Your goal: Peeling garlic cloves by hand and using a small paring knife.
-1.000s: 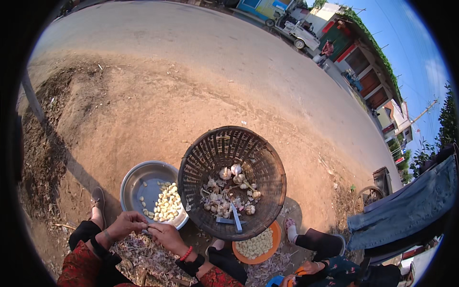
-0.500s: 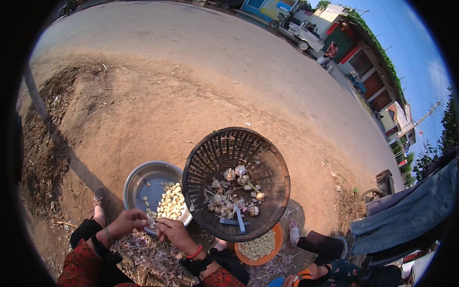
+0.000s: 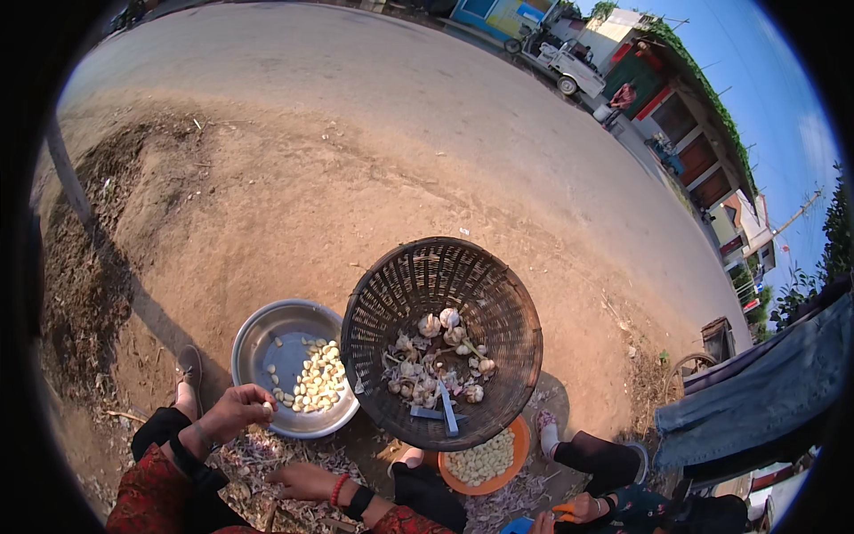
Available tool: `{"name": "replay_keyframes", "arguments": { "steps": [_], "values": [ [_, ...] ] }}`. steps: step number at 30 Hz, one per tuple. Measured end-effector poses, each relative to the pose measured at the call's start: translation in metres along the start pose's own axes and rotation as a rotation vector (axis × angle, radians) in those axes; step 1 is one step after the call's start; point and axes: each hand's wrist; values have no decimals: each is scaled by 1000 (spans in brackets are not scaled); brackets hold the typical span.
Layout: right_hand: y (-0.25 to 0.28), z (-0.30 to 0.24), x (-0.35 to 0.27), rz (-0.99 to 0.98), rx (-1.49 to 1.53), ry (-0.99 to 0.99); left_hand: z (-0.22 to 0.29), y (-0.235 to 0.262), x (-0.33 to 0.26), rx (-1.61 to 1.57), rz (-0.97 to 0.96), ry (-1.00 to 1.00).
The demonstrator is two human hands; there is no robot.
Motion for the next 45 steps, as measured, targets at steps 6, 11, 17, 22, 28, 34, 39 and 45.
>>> {"name": "replay_keyframes", "arguments": {
  "steps": [6,11,17,22,28,34,39,45],
  "values": [
    [7,-2,1,-71,152,69,3,-3,-3,-30,-11,-9],
    [3,-3,-1,-25,43,102,8,-7,-5,-44,-14,7],
    [-1,-5,4,-33,44,37,5,-3,-3,-5,9,-2],
    [10,-12,-6,25,124,-25,11,-8,-3,43,-1,21],
    [15,4,-4,173,246,39,3,-6,-1,33,-27,29],
    [31,-12,-15,612,376,32,0,-1,-3,-4,-48,36],
    [40,-16,-15,682,655,-51,7,1,-12,-69,-25,-4],
    [66,-20,-35,646,831,-98,14,-12,6,59,-88,-34]
  ]
}}
Point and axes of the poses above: each hand's wrist, its own x-axis towards the middle knuckle, its own y-axis out of the back of the hand, z = x × y, and after that the axes turned 2 degrees about x, right-handed
